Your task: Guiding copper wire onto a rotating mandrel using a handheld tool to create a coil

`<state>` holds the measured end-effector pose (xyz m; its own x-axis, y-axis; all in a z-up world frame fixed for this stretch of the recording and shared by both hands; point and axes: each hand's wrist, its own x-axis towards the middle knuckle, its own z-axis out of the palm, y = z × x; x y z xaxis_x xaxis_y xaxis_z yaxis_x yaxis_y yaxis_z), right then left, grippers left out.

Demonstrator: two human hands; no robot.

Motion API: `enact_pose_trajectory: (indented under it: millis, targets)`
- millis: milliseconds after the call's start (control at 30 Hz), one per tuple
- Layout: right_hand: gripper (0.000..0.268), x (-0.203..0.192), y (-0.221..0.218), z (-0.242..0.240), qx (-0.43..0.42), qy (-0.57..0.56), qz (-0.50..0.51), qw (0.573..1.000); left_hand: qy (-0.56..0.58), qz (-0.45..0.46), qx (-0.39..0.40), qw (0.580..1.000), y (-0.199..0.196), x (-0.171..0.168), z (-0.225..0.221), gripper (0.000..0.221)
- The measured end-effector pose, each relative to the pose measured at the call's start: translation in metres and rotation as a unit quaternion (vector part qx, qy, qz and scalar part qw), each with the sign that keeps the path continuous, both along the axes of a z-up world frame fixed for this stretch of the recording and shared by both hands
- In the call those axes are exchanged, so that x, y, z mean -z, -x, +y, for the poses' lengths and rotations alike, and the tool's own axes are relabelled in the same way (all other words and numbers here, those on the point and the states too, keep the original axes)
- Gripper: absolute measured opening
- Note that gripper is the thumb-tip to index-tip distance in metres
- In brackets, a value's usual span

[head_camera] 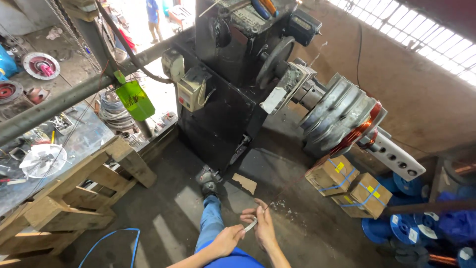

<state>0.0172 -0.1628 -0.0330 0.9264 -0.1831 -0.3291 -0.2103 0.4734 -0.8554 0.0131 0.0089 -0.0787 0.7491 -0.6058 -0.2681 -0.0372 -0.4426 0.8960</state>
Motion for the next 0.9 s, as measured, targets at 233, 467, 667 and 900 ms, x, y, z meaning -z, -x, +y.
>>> enact_pose_trajectory:
  millis: [233, 467, 667, 900]
  targets:
    - [0.044, -0.007, -0.005, -0.001, -0.084, 0.127, 0.063, 0.986, 0.041, 0.017, 0.005, 0.999, 0.001, 0.009, 0.002, 0.024]
    - [0.042, -0.005, -0.010, -0.002, -0.108, 0.259, 0.099, 0.955, 0.057, 0.050, -0.009, 0.997, 0.003, 0.009, 0.000, 0.039]
    - [0.037, -0.007, -0.008, -0.005, -0.091, 0.288, 0.086, 0.949, 0.011, 0.029, 0.000, 1.000, 0.001, -0.016, -0.007, 0.039]
    - [0.022, 0.023, -0.013, -0.015, -0.029, 0.372, 0.088, 0.924, -0.137, -0.143, 0.013, 0.980, -0.004, -0.017, -0.016, 0.036]
